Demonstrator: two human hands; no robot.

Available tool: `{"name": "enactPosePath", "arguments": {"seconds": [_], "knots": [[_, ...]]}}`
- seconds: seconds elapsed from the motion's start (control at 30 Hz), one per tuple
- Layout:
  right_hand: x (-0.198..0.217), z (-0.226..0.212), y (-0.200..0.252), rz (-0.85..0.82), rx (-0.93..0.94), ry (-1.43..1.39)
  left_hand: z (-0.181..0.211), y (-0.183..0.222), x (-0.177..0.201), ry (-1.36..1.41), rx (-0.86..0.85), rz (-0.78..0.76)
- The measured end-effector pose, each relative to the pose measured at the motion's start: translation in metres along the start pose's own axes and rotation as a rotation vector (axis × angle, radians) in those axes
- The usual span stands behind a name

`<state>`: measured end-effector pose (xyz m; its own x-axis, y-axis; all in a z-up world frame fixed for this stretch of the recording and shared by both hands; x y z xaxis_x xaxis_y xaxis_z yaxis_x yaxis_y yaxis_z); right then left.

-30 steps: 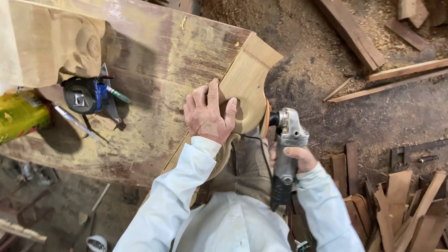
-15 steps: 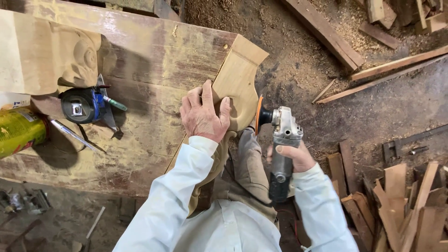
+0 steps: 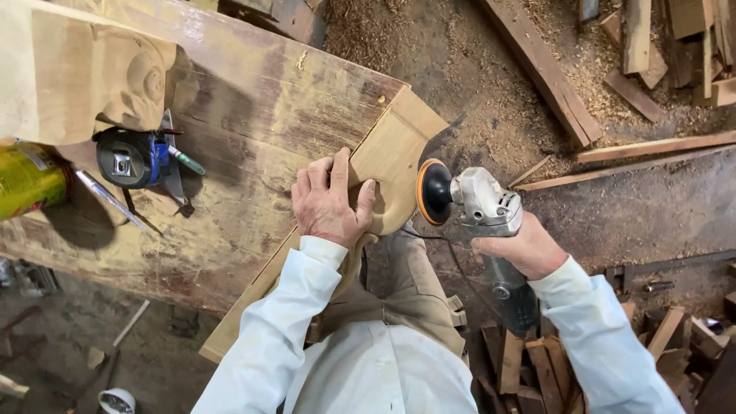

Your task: Sanding decorative wood carvings using a power sander and a hand sanding block to achieve a smooth finish.

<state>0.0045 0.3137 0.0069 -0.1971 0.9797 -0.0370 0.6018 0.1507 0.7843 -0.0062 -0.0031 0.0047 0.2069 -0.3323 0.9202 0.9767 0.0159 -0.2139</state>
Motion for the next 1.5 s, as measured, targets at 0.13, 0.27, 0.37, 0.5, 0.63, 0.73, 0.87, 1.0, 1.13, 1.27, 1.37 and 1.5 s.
{"name": "enactPosePath", "arguments": {"seconds": [0.13, 0.27, 0.37, 0.5, 0.63, 0.73, 0.87, 1.0, 1.13, 1.27, 1.37, 1.5], "knots": [[0.010, -0.020, -0.003, -0.019, -0.032, 0.114, 0.000, 0.000, 0.000, -0.002, -0.005, 0.003], [0.010, -0.021, -0.004, -0.024, -0.065, 0.129, 0.001, -0.002, 0.002, 0.001, -0.009, 0.005], [-0.002, -0.036, 0.004, 0.005, -0.039, 0.168, 0.002, -0.002, 0.001, -0.005, -0.023, 0.012], [-0.016, -0.019, 0.015, -0.001, -0.021, 0.067, 0.001, -0.001, 0.001, -0.003, -0.027, 0.011], [-0.038, 0.034, 0.030, 0.051, 0.002, -0.097, 0.001, 0.000, -0.001, -0.009, -0.031, 0.021], [-0.076, 0.052, 0.047, 0.131, 0.095, -0.295, -0.001, 0.002, -0.001, -0.001, -0.046, 0.040], [-0.100, 0.113, 0.053, 0.123, 0.193, -0.439, -0.006, 0.007, -0.007, 0.009, -0.070, 0.068], [-0.111, 0.103, 0.060, 0.143, 0.307, -0.436, -0.008, 0.010, -0.009, 0.018, -0.070, 0.079], [-0.105, 0.083, 0.057, 0.157, 0.255, -0.392, -0.009, 0.009, -0.010, 0.013, -0.067, 0.089], [-0.081, 0.085, 0.043, 0.169, 0.202, -0.363, -0.004, 0.005, -0.003, -0.006, -0.055, 0.089], [-0.066, 0.053, 0.038, 0.158, 0.128, -0.338, -0.001, 0.002, -0.002, -0.031, -0.040, 0.058], [-0.050, 0.017, 0.024, -0.005, 0.009, -0.529, 0.002, -0.003, 0.000, -0.049, -0.036, 0.043]]}}
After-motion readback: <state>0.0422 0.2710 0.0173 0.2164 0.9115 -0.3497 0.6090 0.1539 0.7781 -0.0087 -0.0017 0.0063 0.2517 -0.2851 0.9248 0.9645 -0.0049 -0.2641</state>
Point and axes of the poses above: each hand's wrist, its own y-axis away from the middle knuckle, its own x-axis out of the back of the hand, z = x × y, the point moved 1 cm from there along -y, towards the middle knuckle, and after that the axes turned 3 degrees about -x, right-handed, at the moved point
